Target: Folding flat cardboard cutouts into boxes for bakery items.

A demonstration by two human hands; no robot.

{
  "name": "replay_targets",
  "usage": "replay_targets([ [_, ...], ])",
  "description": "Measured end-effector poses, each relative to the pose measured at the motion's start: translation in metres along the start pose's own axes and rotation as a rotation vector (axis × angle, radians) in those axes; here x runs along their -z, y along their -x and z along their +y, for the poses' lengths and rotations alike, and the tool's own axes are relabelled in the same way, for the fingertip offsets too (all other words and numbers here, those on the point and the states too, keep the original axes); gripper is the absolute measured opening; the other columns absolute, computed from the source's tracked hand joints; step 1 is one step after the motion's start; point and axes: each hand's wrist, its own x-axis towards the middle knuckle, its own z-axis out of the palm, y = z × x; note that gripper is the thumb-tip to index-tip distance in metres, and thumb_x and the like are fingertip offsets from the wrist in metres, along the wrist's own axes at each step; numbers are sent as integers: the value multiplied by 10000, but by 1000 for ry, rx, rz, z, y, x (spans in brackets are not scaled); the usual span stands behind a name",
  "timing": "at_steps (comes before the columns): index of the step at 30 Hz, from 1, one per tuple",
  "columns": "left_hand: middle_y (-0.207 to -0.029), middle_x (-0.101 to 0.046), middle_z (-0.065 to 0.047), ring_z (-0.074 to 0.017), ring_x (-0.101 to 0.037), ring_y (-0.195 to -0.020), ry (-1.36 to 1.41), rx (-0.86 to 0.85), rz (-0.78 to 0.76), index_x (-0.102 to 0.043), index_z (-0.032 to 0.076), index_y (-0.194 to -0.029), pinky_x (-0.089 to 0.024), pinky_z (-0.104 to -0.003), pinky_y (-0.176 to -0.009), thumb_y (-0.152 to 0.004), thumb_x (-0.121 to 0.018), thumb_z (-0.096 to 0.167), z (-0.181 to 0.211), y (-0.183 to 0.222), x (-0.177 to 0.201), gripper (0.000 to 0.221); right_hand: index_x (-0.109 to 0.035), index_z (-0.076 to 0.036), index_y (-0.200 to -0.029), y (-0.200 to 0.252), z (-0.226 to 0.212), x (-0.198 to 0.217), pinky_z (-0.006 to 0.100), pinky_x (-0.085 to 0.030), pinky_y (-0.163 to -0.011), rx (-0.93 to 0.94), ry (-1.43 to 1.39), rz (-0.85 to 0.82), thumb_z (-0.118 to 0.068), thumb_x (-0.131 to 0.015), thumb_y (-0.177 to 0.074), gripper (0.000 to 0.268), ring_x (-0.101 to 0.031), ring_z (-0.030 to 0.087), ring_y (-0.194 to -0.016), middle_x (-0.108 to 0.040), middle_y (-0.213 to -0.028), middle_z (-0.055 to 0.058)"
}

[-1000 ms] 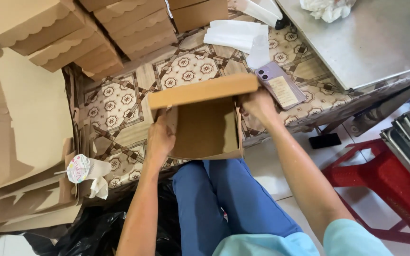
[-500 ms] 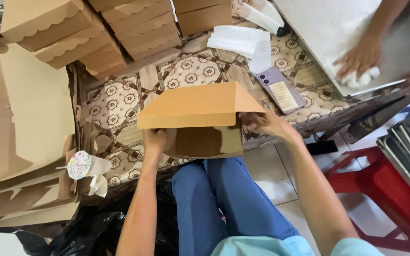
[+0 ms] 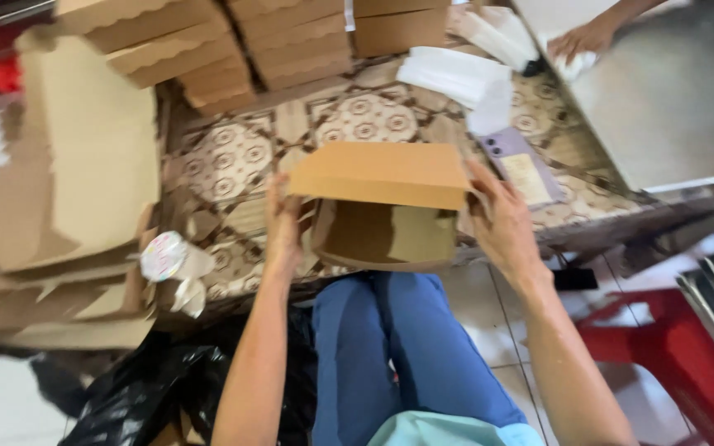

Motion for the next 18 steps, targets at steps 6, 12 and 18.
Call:
replay_targets([
  [6, -1070, -734, -108, -208, -658, -989, -249, -52, -63, -745, 138, -1141, -548, -355, -826, -990, -631, 136, 12, 13, -2, 190, -471, -135, -1549, 0, -31, 2, 524, -567, -874, -204, -293, -89, 145, -646, -803, 816, -716, 441, -984, -702, -1098, 290],
  [12, -1147, -736, -174, -307, -678, -1101, -369, 1, -228, -740, 116, -1255, -533, -445, -906, -923, -635, 86, -23, -6, 12, 350, -300, -220, -1629, -16, -45, 7, 671, -447, -1028, -142, -373, -152, 277, -557, -684, 1098, -517, 569, -1290, -549, -1361, 386],
  [18, -1344, -626, -282, -438, -536, -1319, -413, 24, -351, -626, 2, -1381, -423, -540, -1074, -931, -619, 217, 8, 14, 19, 499, -461, -308, -1521, -20, -52, 10, 593, -339, -1168, -203, -383, -259, 222, -673, -654, 1038, -448, 464, -1418, -526, -1506, 248],
])
